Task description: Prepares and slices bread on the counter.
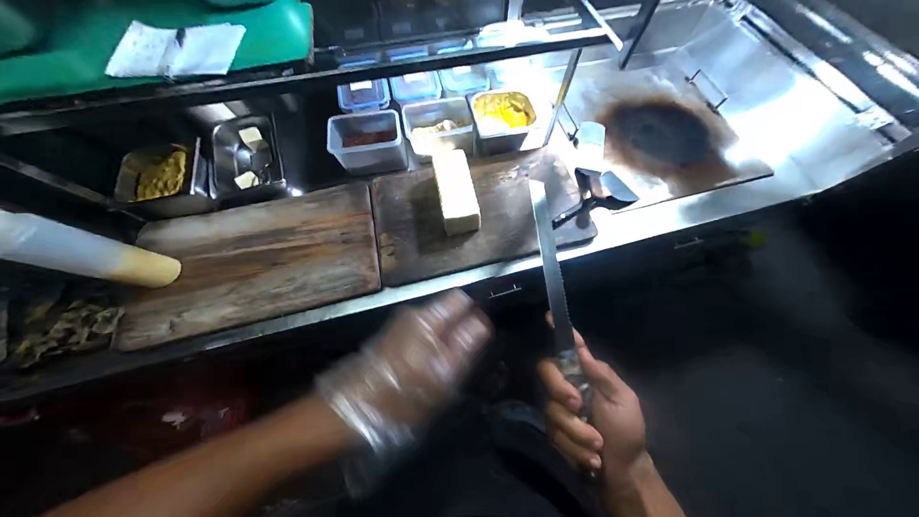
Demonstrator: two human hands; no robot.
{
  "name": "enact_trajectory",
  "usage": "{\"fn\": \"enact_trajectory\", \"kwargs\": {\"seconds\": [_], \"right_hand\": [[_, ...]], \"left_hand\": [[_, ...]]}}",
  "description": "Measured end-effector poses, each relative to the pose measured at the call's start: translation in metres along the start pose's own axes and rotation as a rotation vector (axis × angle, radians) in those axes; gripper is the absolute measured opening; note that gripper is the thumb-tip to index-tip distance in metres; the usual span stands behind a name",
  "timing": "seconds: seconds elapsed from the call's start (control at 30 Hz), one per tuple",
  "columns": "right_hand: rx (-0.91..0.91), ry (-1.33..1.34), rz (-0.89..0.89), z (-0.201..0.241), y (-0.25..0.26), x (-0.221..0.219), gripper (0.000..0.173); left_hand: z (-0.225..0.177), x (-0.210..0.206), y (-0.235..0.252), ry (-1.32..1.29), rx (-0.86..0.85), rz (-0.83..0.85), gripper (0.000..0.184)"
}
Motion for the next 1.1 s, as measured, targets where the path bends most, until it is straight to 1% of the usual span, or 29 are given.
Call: {"fn": "enact_trajectory", "kwargs": {"seconds": [0.03, 0.07, 0.1, 0.17, 0.2, 0.23, 0.27, 0.33, 0.37, 0.4, 0.43, 0.47, 0.5, 0.53, 0.57, 0.63, 0.67, 0.7, 0.77, 0.8, 0.83, 0.87, 0.93, 0.97, 1.0, 1.03, 1.07, 1.1], "right_hand": [[-0.04, -0.005, 0.016, 0.0, -0.004, -0.003, 0.041], [-0.071, -0.009, 0.034, 0.002, -0.008, -0.005, 0.041], [-0.079, -0.006, 0.036, 0.006, -0.014, -0.004, 0.041], [-0.038, 0.013, 0.023, 0.013, -0.03, 0.006, 0.044], [-0.024, 0.026, 0.021, 0.017, -0.036, 0.01, 0.043], [-0.022, 0.036, 0.029, 0.019, -0.036, 0.011, 0.042], [-0.029, 0.039, 0.044, 0.018, -0.034, 0.01, 0.041], [-0.08, 0.041, 0.058, 0.007, -0.036, 0.005, 0.039], [-0.097, 0.032, 0.076, 0.007, -0.034, 0.002, 0.039], [-0.095, 0.027, 0.085, 0.008, -0.035, 0.004, 0.041], [-0.077, 0.03, 0.088, 0.01, -0.04, 0.009, 0.044], [-0.056, 0.034, 0.087, 0.013, -0.045, 0.014, 0.045], [-0.05, 0.036, 0.097, 0.016, -0.047, 0.015, 0.046], [-0.05, 0.036, 0.111, 0.018, -0.045, 0.015, 0.046], [-0.051, 0.035, 0.116, 0.017, -0.042, 0.014, 0.044], [-0.106, 0.026, 0.121, 0.007, -0.04, 0.006, 0.039], [-0.127, 0.019, 0.14, 0.006, -0.037, 0.001, 0.04], [-0.134, 0.019, 0.165, 0.008, -0.038, 0.0, 0.044], [-0.094, 0.026, 0.164, 0.015, -0.045, 0.01, 0.049], [-0.071, 0.02, 0.156, 0.02, -0.048, 0.015, 0.05], [-0.055, 0.008, 0.151, 0.023, -0.048, 0.016, 0.049], [-0.042, -0.004, 0.146, 0.024, -0.045, 0.016, 0.047], [-0.06, 0.003, 0.132, 0.013, -0.043, 0.009, 0.043], [-0.07, -0.001, 0.13, 0.01, -0.041, 0.003, 0.042], [-0.067, -0.005, 0.135, 0.011, -0.041, -0.001, 0.045], [-0.048, -0.011, 0.139, 0.012, -0.045, 0.0, 0.049], [-0.02, -0.014, 0.139, 0.015, -0.05, 0.003, 0.049], [0.008, -0.015, 0.124, 0.018, -0.055, 0.008, 0.05]], "left_hand": [[-0.022, -0.026, -0.009, 0.069, -0.1, 0.071, 0.03], [-0.029, -0.035, -0.01, 0.079, -0.113, 0.075, 0.031], [-0.02, -0.029, -0.004, 0.047, -0.033, 0.026, 0.029], [0.021, 0.005, 0.014, -0.149, 0.284, -0.078, 0.028], [0.033, 0.016, 0.016, -0.195, 0.369, -0.134, 0.029], [0.026, 0.017, 0.013, -0.193, 0.352, -0.174, 0.029], [0.003, 0.006, 0.007, -0.14, 0.246, -0.172, 0.029], [-0.042, -0.04, -0.012, 0.069, 0.009, -0.037, 0.031], [-0.046, -0.047, -0.011, 0.124, -0.018, 0.004, 0.032], [-0.033, -0.037, -0.006, 0.129, 0.037, -0.01, 0.031], [-0.01, -0.018, -0.001, 0.063, 0.176, -0.043, 0.031], [0.013, 0.004, 0.002, -0.02, 0.327, -0.117, 0.032], [0.024, 0.017, 0.0, -0.048, 0.406, -0.178, 0.032], [0.017, 0.018, -0.004, -0.035, 0.375, -0.2, 0.032], [-0.006, 0.002, -0.01, 0.02, 0.262, -0.172, 0.03], [-0.056, -0.046, -0.028, 0.186, -0.023, -0.08, 0.029], [-0.062, -0.052, -0.027, 0.226, -0.082, -0.084, 0.029], [-0.05, -0.04, -0.024, 0.215, -0.025, -0.117, 0.03], [0.006, 0.008, -0.012, 0.058, 0.284, -0.176, 0.033], [0.024, 0.026, -0.009, 0.018, 0.377, -0.213, 0.034], [0.023, 0.031, -0.008, 0.031, 0.37, -0.224, 0.032], [0.002, 0.02, -0.009, 0.07, 0.266, -0.206, 0.031], [-0.055, -0.036, -0.024, 0.225, -0.045, -0.047, 0.028], [-0.066, -0.052, -0.024, 0.257, -0.145, 0.0, 0.026], [-0.059, -0.053, -0.019, 0.245, -0.125, 0.022, 0.028], [-0.036, -0.038, -0.009, 0.176, 0.002, -0.002, 0.03], [-0.006, -0.017, 0.004, 0.051, 0.167, -0.051, 0.03], [0.02, -0.002, 0.013, -0.054, 0.295, -0.098, 0.031]]}}
Point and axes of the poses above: each hand's wrist, its own y-axis towards the middle knuckle, its own x-axis out of the back of the hand, z = x × y, the point moved 8 cm from there along y, towards the middle knuckle, and after that the axes turned 6 degrees about y, right-handed, at the moved point
